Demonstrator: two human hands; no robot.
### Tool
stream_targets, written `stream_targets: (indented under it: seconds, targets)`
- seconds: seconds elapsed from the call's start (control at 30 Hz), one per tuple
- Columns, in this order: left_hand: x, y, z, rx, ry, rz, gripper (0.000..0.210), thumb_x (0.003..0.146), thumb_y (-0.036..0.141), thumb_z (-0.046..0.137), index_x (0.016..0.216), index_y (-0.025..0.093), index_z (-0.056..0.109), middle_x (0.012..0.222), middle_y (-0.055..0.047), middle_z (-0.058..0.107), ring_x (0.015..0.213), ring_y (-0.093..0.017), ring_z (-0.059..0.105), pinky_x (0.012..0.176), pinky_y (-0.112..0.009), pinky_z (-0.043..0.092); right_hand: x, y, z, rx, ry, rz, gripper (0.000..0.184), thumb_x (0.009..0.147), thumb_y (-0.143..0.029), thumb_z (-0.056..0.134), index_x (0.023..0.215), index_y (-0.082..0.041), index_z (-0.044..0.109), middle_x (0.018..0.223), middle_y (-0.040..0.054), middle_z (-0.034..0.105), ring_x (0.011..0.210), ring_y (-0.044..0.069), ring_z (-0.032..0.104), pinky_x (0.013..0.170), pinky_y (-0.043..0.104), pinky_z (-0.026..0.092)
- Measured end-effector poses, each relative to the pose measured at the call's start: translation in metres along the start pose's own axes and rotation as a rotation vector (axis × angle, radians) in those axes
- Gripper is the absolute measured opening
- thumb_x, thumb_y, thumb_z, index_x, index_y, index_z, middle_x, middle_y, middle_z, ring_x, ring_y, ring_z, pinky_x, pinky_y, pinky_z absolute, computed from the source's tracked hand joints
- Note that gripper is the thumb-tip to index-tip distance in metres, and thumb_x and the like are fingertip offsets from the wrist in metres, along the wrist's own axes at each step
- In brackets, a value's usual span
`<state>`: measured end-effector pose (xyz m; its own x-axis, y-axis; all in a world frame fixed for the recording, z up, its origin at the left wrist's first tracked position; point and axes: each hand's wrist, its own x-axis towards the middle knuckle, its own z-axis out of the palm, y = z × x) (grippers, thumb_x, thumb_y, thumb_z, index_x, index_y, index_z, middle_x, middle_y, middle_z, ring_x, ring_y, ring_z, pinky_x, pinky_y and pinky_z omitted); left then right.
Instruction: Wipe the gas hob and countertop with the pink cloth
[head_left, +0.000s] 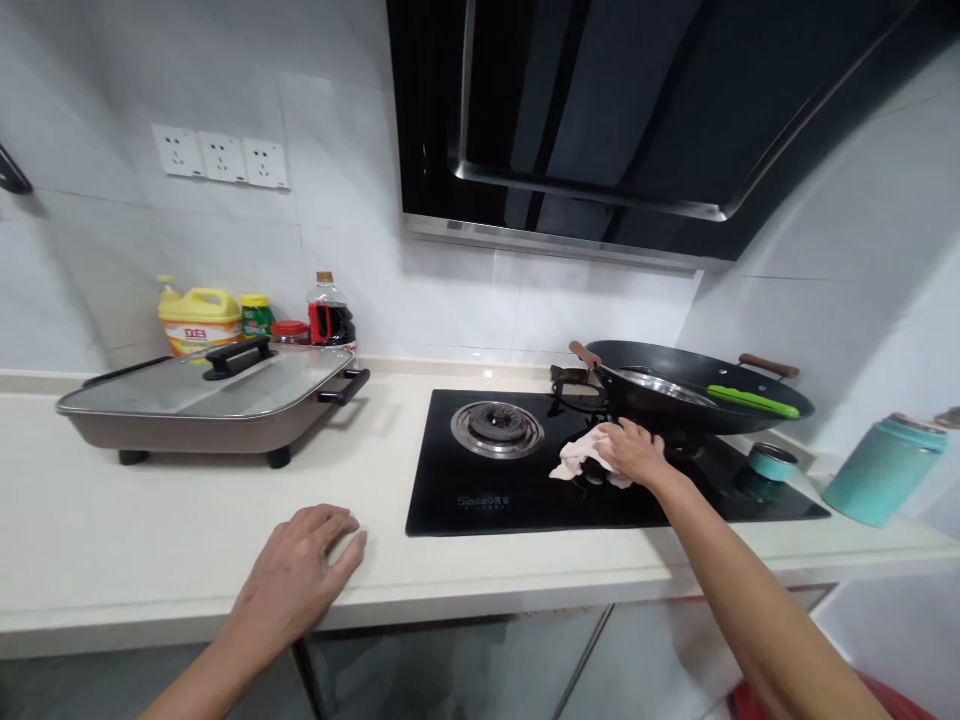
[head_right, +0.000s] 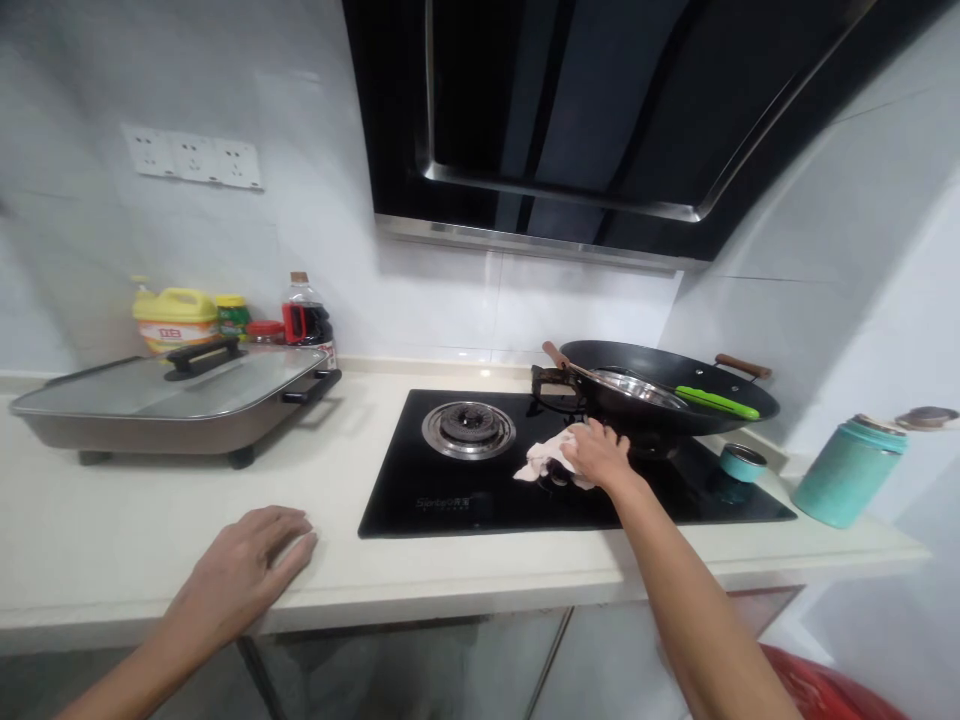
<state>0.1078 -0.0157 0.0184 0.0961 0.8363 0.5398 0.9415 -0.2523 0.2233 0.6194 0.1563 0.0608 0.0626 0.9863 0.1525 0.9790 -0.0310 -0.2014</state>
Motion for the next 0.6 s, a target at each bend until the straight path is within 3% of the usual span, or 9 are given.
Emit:
stream_targets:
  seconds: [0.1, 0.2, 0.4, 0.5, 0.6]
  targets:
    - [0.0, 0.0, 0.002, 0.014, 0.011, 0.028, 0.037, 0.093, 0.051, 0.048, 0.092, 0.024, 0.073, 0.107, -0.007, 0.075, 0.104, -0.028, 0.066, 0.093, -0.04, 0.049, 0.0, 0.011, -0.007, -0.038, -0.057, 0.054, 0.058, 0.092, -0.064, 0.046, 0.138, -0.031, 0.059, 0.136, 0.0134, 0.066, 0.127, 0.04, 0.058, 0.108, 0.064, 0.035]
    - [0.001, -0.001, 0.004, 0.032, 0.015, 0.045, 0.036, 0.093, 0.051, 0.048, 0.093, 0.025, 0.073, 0.106, -0.007, 0.075, 0.103, -0.028, 0.066, 0.091, -0.041, 0.049, 0.013, 0.007, -0.012, -0.054, -0.112, 0.062, 0.059, 0.09, -0.067, 0.047, 0.131, -0.028, 0.064, 0.128, 0.013, 0.071, 0.122, 0.039, 0.062, 0.104, 0.056, 0.042]
    - [0.0, -0.003, 0.005, 0.035, 0.016, 0.035, 0.036, 0.094, 0.051, 0.048, 0.092, 0.025, 0.073, 0.106, -0.007, 0.075, 0.105, -0.027, 0.066, 0.092, -0.04, 0.049, 0.045, -0.051, 0.004, -0.045, -0.16, -0.01, 0.061, 0.086, -0.054, 0.061, 0.138, -0.021, 0.058, 0.134, 0.0166, 0.068, 0.118, 0.034, 0.066, 0.095, 0.043, 0.049]
    - [-0.001, -0.003, 0.005, 0.037, 0.025, 0.039, 0.036, 0.095, 0.049, 0.048, 0.093, 0.024, 0.073, 0.107, -0.007, 0.075, 0.105, -0.027, 0.065, 0.092, -0.04, 0.048, 0.037, -0.08, 0.013, -0.077, -0.147, -0.03, 0.074, 0.084, -0.062, 0.062, 0.142, -0.016, 0.052, 0.138, 0.0227, 0.062, 0.122, 0.037, 0.063, 0.095, 0.046, 0.047]
    - [0.0, -0.003, 0.006, 0.046, 0.035, 0.048, 0.035, 0.096, 0.047, 0.048, 0.092, 0.024, 0.073, 0.106, -0.007, 0.075, 0.104, -0.027, 0.066, 0.092, -0.039, 0.048, 0.017, -0.099, 0.016, -0.097, -0.124, -0.073, 0.07, 0.087, -0.064, 0.056, 0.14, -0.019, 0.051, 0.137, 0.0213, 0.062, 0.12, 0.036, 0.063, 0.094, 0.045, 0.046]
